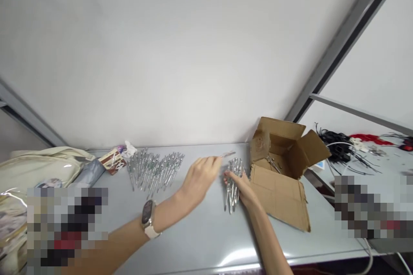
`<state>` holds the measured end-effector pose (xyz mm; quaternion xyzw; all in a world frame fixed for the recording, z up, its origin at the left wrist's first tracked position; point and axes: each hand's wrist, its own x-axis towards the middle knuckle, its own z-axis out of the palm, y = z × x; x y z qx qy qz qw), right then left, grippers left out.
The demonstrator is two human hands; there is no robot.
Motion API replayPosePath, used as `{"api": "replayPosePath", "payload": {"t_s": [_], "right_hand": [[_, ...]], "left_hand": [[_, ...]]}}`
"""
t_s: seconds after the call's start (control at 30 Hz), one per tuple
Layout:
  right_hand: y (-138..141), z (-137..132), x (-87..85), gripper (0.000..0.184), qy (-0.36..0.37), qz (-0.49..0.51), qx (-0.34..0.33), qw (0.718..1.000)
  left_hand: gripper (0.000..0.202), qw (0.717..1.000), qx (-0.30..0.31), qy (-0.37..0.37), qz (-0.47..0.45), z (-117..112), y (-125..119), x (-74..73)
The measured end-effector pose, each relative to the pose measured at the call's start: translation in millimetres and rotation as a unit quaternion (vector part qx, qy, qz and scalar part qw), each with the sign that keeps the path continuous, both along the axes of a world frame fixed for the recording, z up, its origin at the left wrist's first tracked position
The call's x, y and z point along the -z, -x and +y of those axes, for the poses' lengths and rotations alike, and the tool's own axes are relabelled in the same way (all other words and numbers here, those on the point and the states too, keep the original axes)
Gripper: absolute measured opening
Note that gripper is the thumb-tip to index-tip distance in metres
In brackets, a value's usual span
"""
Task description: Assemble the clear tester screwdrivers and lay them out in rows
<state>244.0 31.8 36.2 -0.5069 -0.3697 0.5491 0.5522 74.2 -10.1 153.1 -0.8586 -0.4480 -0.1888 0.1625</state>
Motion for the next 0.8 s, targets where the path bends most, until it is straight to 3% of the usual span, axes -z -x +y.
{"api": "replayPosePath", "payload": {"t_s": [0.17,0.27,0.47,0.8], "right_hand": [[-31.9,-1.8,0.7,0.032,0.063,-0.036,0.032,0.997],[-38.0,-7.0,-0.4,0.031,0.075,-0.056,0.020,0.995],[-12.8,-6.9,-8.5,0.035,0.073,-0.070,-0.049,0.994],[73.2,26.5,-13.9,0.030,0.055,-0.164,-0.144,0.974]], "left_hand": [[0.034,0.998,-0.056,-0.004,0.003,-3.4,57.0,69.0],[0.035,0.998,-0.065,-0.006,0.015,-6.9,69.6,94.1],[0.034,0.998,-0.021,0.002,0.051,-5.5,75.3,111.4],[0.026,0.998,-0.028,0.022,0.060,-10.8,80.6,134.8]]}}
